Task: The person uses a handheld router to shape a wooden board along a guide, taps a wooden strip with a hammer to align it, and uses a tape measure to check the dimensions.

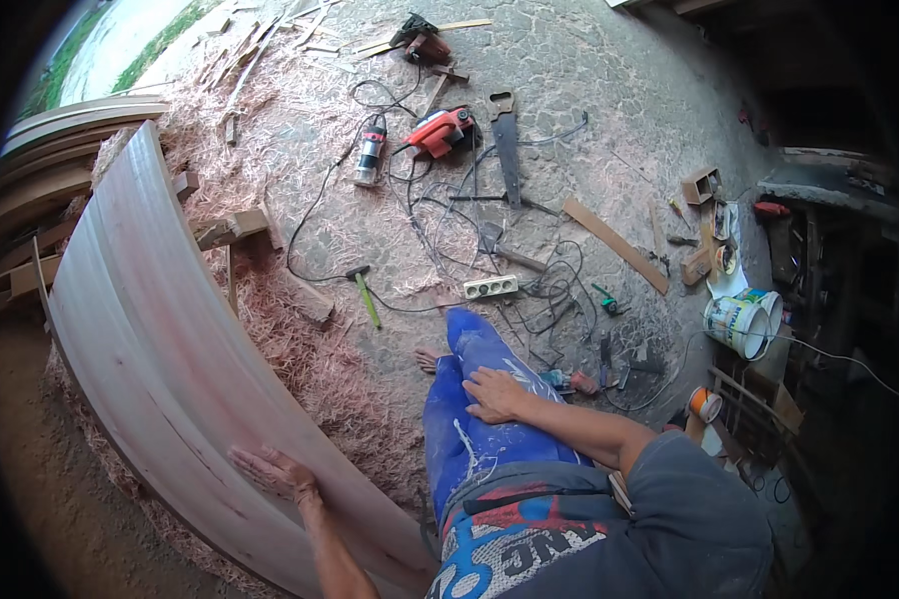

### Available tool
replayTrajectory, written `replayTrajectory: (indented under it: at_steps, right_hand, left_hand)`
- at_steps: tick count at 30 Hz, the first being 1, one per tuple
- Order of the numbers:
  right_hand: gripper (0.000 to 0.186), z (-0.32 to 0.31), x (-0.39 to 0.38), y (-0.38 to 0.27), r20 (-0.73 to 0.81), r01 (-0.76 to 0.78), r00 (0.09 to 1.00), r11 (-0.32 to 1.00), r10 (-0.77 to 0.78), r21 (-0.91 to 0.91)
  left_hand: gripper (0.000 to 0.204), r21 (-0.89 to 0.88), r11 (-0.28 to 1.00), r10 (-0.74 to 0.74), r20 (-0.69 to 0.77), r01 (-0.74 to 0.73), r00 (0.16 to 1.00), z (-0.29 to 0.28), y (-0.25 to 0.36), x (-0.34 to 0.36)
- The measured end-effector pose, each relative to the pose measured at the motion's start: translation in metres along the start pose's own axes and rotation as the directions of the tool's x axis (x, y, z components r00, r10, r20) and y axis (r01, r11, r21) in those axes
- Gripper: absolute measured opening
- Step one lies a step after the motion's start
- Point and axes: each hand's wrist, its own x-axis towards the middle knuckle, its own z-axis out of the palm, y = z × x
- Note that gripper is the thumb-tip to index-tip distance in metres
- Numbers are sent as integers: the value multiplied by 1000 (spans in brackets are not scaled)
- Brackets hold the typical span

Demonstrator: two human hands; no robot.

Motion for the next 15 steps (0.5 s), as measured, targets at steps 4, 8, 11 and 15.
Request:
replayTrajectory:
  at_steps: [4, 8, 11, 15]
  right_hand:
    - [67, 19, -49, 51, 44, -248, 967, 893, 251, 375]
    - [66, 50, -81, 57, -9, -204, 961, 736, 275, 646]
    - [58, 76, -103, 50, -176, -97, 940, 725, 292, 682]
    - [58, 68, -131, 23, -245, -41, 910, 662, 333, 748]
  left_hand:
    - [71, 57, 952, -293, -115, 301, 949, 16, -22, 13]
    - [70, 43, 969, -238, -89, 243, 967, 16, -14, 8]
    - [66, -61, 994, -94, -112, 88, 989, 6, 4, 5]
    - [64, -132, 991, -24, -144, 5, 989, -4, -1, -20]
